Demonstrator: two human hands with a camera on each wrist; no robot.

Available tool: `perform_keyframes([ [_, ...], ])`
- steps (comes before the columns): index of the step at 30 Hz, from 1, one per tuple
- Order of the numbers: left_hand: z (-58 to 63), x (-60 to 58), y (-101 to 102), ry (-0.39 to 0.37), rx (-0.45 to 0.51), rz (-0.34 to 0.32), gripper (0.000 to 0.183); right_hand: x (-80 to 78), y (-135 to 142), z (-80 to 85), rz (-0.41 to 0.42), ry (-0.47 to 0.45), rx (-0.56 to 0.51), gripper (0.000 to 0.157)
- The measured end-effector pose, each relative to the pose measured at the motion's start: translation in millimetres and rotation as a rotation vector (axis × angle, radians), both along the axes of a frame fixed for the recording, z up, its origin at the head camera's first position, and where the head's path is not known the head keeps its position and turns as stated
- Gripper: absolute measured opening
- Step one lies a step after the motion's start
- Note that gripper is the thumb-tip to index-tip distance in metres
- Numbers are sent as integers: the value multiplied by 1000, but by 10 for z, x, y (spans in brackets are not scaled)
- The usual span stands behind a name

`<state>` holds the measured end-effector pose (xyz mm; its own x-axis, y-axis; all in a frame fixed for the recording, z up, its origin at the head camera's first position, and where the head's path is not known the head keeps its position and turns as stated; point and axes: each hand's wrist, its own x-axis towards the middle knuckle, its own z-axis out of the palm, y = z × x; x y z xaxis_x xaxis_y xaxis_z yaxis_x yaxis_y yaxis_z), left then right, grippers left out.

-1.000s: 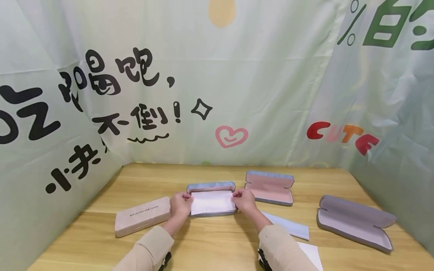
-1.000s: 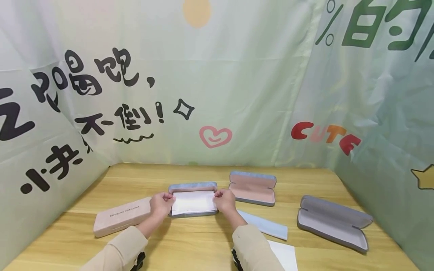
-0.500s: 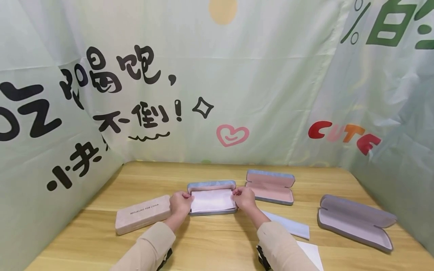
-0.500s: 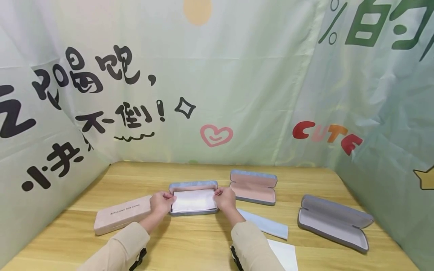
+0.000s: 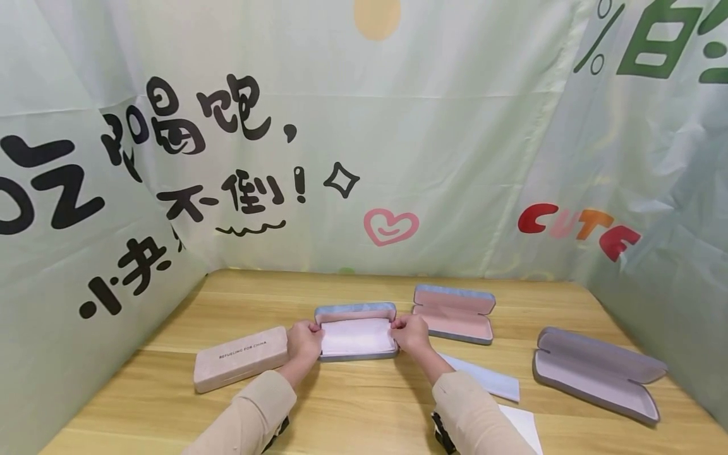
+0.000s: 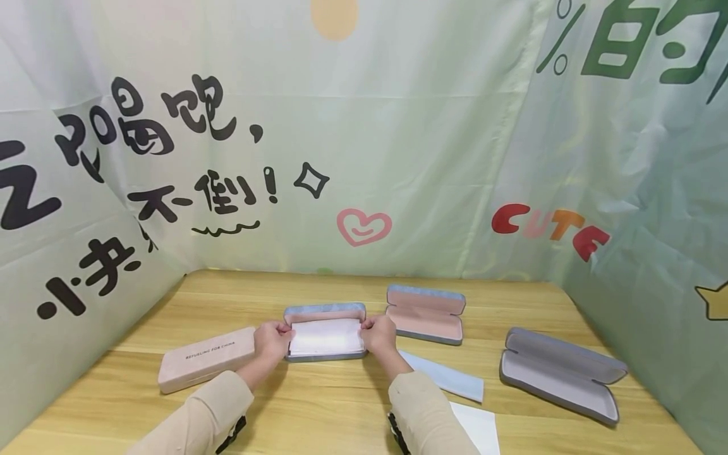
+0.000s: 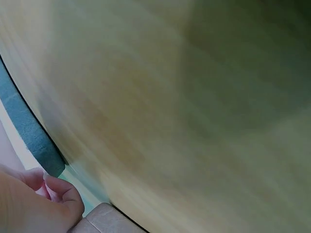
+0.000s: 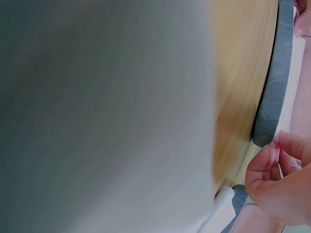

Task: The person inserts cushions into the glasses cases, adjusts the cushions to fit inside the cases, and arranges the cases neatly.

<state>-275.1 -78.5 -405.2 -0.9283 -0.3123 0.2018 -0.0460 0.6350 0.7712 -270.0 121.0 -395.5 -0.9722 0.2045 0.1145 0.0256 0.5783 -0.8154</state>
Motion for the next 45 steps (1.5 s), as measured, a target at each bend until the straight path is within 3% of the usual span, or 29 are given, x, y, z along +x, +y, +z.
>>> perform_keyframes([
  [4,-34,32,-11,43,9,-31,4,2,13,-7,9,-2,-18,4],
  [8,-91,116,-18,96,34,-113,26,5,49,0,11,15,6,5],
  [13,-134,236,-35,73,11,-243,63,25,97,29,10,32,12,16],
  [16,-166,248,-74,60,11,-301,73,47,108,41,15,27,-12,27],
  [21,-234,231,-140,67,3,-361,81,41,128,77,11,18,-66,30],
  [29,-278,197,-205,59,33,-414,86,-51,185,149,124,-77,-172,46],
  [35,-295,189,-225,41,66,-445,85,-100,185,160,210,-116,-153,52],
  [45,-338,182,-227,59,28,-446,81,-114,165,145,325,-181,-96,68],
])
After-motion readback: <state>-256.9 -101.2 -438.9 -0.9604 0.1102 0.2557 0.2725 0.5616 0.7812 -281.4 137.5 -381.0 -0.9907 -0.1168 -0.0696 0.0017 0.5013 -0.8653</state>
